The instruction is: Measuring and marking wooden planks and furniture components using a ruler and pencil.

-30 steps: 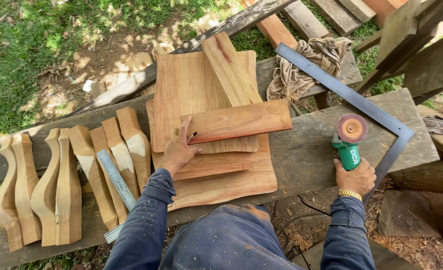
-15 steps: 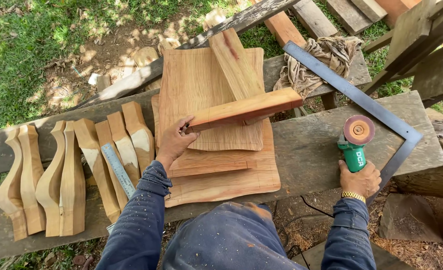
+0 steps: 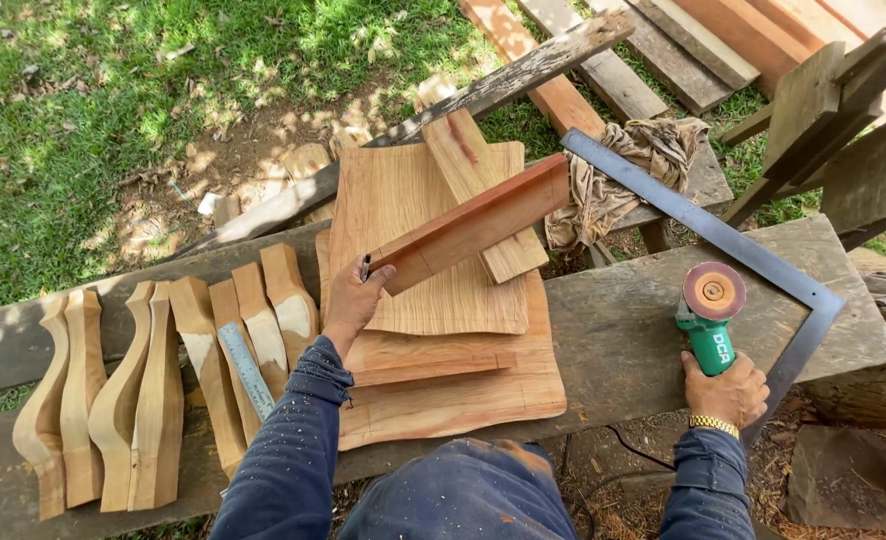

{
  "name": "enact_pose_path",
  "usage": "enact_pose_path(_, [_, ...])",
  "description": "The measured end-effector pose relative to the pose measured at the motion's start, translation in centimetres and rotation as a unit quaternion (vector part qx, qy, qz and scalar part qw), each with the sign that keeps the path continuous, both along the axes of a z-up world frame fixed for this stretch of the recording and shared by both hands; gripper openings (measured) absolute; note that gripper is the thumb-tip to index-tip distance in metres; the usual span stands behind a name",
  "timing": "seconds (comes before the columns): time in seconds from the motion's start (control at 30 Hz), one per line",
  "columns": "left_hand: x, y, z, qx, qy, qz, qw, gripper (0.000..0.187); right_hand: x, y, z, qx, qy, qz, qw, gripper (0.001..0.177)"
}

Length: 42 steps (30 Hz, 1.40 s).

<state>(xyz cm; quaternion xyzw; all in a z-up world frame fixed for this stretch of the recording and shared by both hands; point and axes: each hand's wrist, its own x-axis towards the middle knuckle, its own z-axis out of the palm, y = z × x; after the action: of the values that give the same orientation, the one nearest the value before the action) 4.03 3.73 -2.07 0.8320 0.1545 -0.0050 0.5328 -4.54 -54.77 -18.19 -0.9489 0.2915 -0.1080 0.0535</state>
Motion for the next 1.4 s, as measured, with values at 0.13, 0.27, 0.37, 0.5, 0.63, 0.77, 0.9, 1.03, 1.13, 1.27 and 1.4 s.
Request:
enact_pose_path(0.13, [-0.2, -0.3, 0.6, -0.006, 0.001, -0.004, 1.0, 0.036, 0.2, 0.3, 0.4, 0.01, -0.004, -0.01, 1.0, 0.082])
enact_pose_path(0.27, [0.0, -0.4, 0.9, 0.053, 0.02, -0.002, 0.998, 0.034, 0.4, 0.5, 1.2, 0.004, 0.017, -0.024, 1.0, 0.082])
enact_pose_path(0.37, [-0.2, -0.5, 1.4, 0.085, 0.021, -0.007, 0.996, 0.033, 0.5, 1.0, 1.6, 0.01, 0.007, -0.03, 0.999, 0.081])
enact_pose_path(0.5, [-1.1, -0.9, 1.3, 0.086, -0.022, -0.016, 0.996, 0.034, 0.5, 1.4, 2.2, 0.014, -0.003, -0.032, 0.999, 0.078])
enact_pose_path(0.63, [-0.9, -0.7, 0.6, 0.082, -0.019, -0.01, 0.996, 0.039, 0.4, 1.3, 1.6, 0.012, -0.013, -0.038, 0.999, 0.077])
enact_pose_path(0.77, [-0.7, -0.5, 0.0, 0.073, -0.011, -0.005, 0.997, 0.041, 0.5, 1.1, 1.7, 0.02, -0.014, -0.033, 0.999, 0.079])
enact_pose_path(0.9, [-0.5, -0.2, -0.3, 0.066, -0.015, -0.011, 0.998, 0.038, 0.5, 1.1, 1.6, 0.019, -0.011, -0.028, 0.999, 0.08])
enact_pose_path(1.03, [-0.3, 0.5, -1.4, 0.053, -0.021, -0.016, 0.998, 0.036, 0.5, 1.3, 2.0, 0.022, -0.01, -0.03, 0.999, 0.079])
enact_pose_path(1.13, [0.0, 0.9, -1.8, 0.018, -0.023, -0.018, 0.999, 0.035, 0.5, 1.4, 2.1, 0.017, -0.008, -0.031, 0.999, 0.079])
enact_pose_path(1.27, [0.1, 0.6, -0.9, 0.021, 0.002, -0.013, 1.0, 0.037, 0.5, 1.3, 2.1, 0.023, -0.014, -0.023, 0.999, 0.08])
enact_pose_path(1.4, [0.3, 0.5, -0.5, 0.023, 0.011, -0.008, 1.0, 0.038, 0.5, 1.4, 2.5, 0.033, -0.008, -0.025, 0.999, 0.079])
